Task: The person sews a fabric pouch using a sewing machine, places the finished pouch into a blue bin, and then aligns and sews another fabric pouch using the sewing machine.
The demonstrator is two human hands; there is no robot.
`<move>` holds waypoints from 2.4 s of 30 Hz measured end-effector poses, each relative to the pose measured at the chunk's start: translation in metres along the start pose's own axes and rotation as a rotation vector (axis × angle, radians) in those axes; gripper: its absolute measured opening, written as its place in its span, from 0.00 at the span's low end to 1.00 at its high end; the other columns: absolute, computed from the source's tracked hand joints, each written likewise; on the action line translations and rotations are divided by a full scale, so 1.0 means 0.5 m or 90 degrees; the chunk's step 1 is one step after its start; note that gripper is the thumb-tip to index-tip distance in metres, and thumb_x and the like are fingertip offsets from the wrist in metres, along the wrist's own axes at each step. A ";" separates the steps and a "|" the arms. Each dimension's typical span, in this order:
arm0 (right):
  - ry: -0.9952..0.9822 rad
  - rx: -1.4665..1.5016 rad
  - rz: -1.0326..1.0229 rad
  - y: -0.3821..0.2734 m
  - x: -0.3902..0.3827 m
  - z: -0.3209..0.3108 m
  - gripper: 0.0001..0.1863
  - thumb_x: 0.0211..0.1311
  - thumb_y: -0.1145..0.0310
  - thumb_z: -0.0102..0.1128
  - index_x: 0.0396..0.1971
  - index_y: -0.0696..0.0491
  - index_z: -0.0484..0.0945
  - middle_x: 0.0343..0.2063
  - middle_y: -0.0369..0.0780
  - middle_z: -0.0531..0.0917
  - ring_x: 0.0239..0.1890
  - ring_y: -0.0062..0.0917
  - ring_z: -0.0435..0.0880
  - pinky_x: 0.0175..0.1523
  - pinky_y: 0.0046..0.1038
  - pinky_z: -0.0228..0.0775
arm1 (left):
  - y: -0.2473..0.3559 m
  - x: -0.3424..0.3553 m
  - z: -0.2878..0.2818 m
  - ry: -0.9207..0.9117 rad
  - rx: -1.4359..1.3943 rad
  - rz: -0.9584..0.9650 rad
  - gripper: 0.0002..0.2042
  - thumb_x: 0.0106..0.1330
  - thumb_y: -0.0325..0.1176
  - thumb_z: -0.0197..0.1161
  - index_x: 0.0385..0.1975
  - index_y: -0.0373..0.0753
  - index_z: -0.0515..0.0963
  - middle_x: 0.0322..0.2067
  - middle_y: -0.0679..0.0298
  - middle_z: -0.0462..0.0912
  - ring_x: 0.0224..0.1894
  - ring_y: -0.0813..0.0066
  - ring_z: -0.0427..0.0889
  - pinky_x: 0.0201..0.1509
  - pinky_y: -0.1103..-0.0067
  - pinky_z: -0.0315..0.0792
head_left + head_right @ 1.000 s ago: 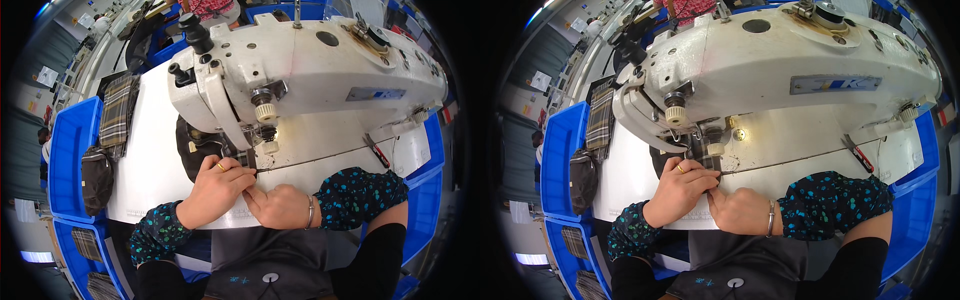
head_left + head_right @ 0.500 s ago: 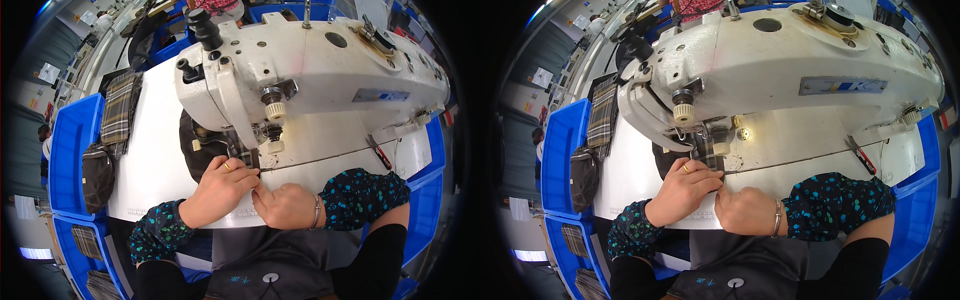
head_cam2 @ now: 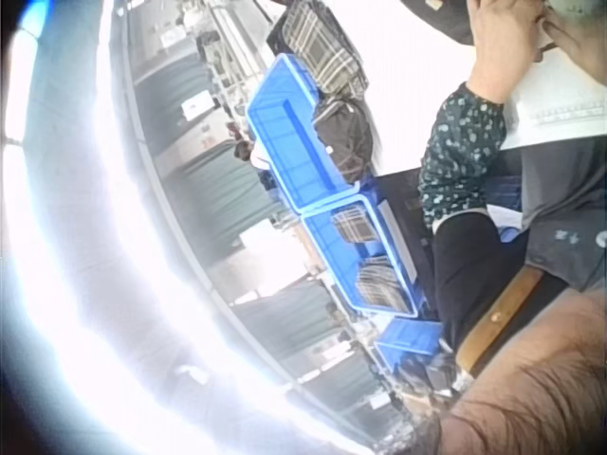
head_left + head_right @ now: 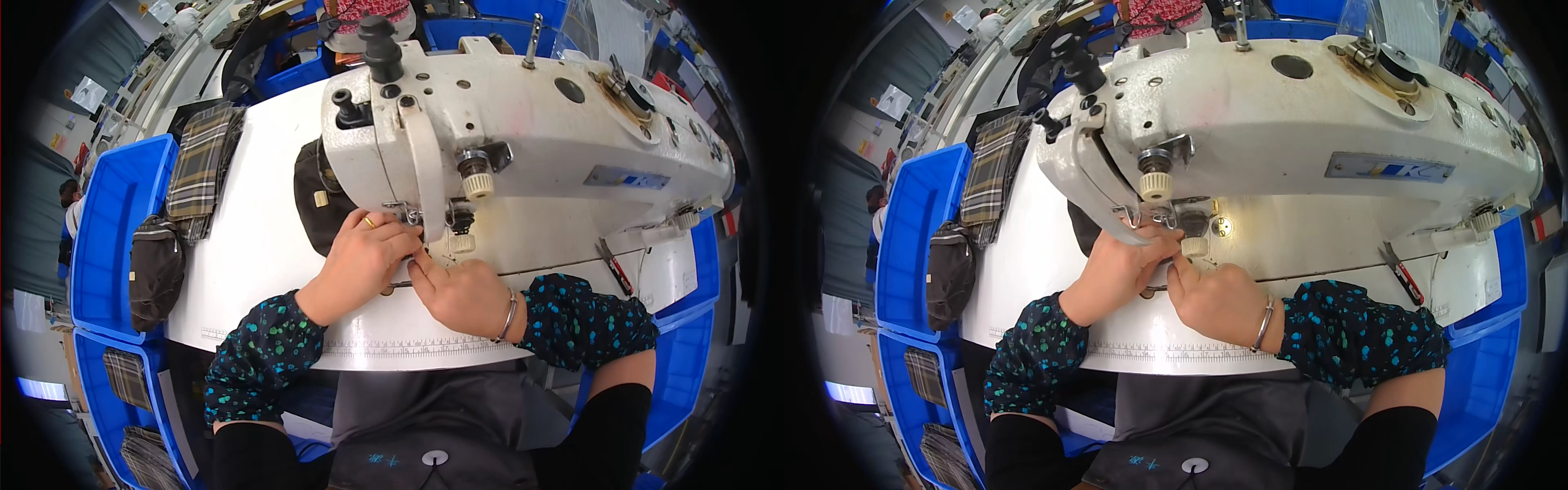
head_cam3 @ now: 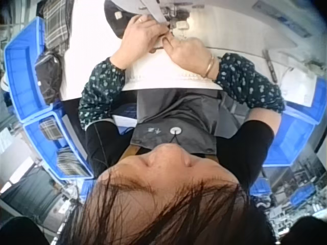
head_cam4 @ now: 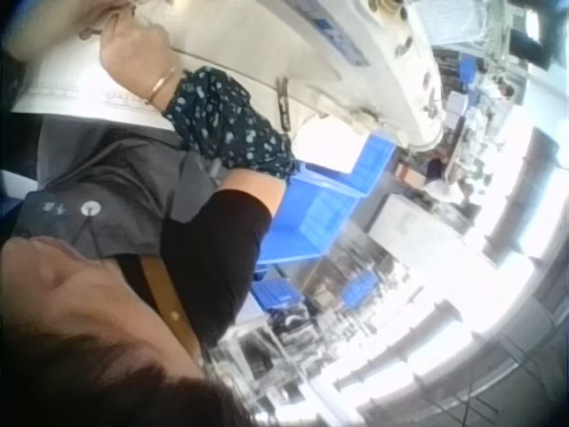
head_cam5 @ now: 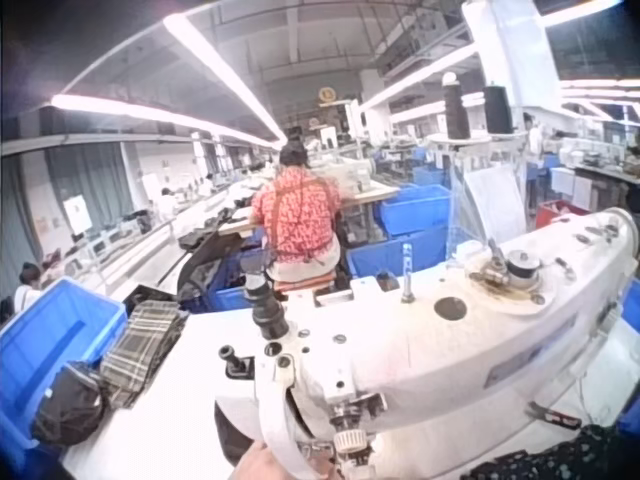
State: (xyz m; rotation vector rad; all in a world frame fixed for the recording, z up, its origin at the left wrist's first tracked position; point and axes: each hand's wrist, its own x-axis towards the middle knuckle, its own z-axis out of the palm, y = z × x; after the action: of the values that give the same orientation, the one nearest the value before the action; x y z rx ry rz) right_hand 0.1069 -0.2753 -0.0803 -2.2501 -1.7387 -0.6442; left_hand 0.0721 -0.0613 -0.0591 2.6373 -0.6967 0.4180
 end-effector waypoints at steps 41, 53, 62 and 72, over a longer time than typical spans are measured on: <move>0.017 0.113 0.079 0.016 0.008 0.024 0.06 0.56 0.69 0.60 0.32 0.53 0.80 0.23 0.34 0.79 0.21 0.25 0.83 0.22 0.29 0.72 | 0.056 0.027 -0.024 -0.026 0.110 -0.119 0.11 0.53 0.25 0.67 0.37 0.36 0.86 0.38 0.62 0.85 0.38 0.58 0.84 0.37 0.70 0.79; 0.043 0.096 0.069 0.024 0.004 0.019 0.04 0.53 0.67 0.61 0.25 0.50 0.78 0.22 0.34 0.78 0.22 0.24 0.83 0.24 0.29 0.72 | 0.075 0.028 -0.033 -0.071 0.080 -0.168 0.18 0.52 0.30 0.68 0.43 0.32 0.83 0.40 0.54 0.84 0.44 0.51 0.84 0.50 0.64 0.81; 0.108 0.027 -0.009 0.017 -0.002 0.012 0.12 0.52 0.67 0.63 0.37 0.52 0.85 0.44 0.40 0.87 0.21 0.17 0.78 0.24 0.23 0.67 | 0.057 0.006 -0.056 -0.122 -0.027 -0.201 0.21 0.54 0.22 0.63 0.50 0.32 0.79 0.41 0.53 0.81 0.41 0.53 0.83 0.42 0.69 0.78; 0.106 0.040 -0.055 0.017 0.003 0.024 0.11 0.53 0.68 0.62 0.34 0.57 0.84 0.33 0.43 0.84 0.20 0.21 0.80 0.23 0.23 0.70 | 0.051 0.012 -0.060 -0.104 -0.079 -0.233 0.21 0.55 0.20 0.59 0.51 0.35 0.79 0.38 0.53 0.78 0.36 0.52 0.80 0.39 0.68 0.75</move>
State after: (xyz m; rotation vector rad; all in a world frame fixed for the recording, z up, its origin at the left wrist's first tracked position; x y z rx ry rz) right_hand 0.1178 -0.2713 -0.0895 -2.0262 -1.7569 -0.7594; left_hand 0.0582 -0.0715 -0.0232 2.6214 -0.2624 0.0533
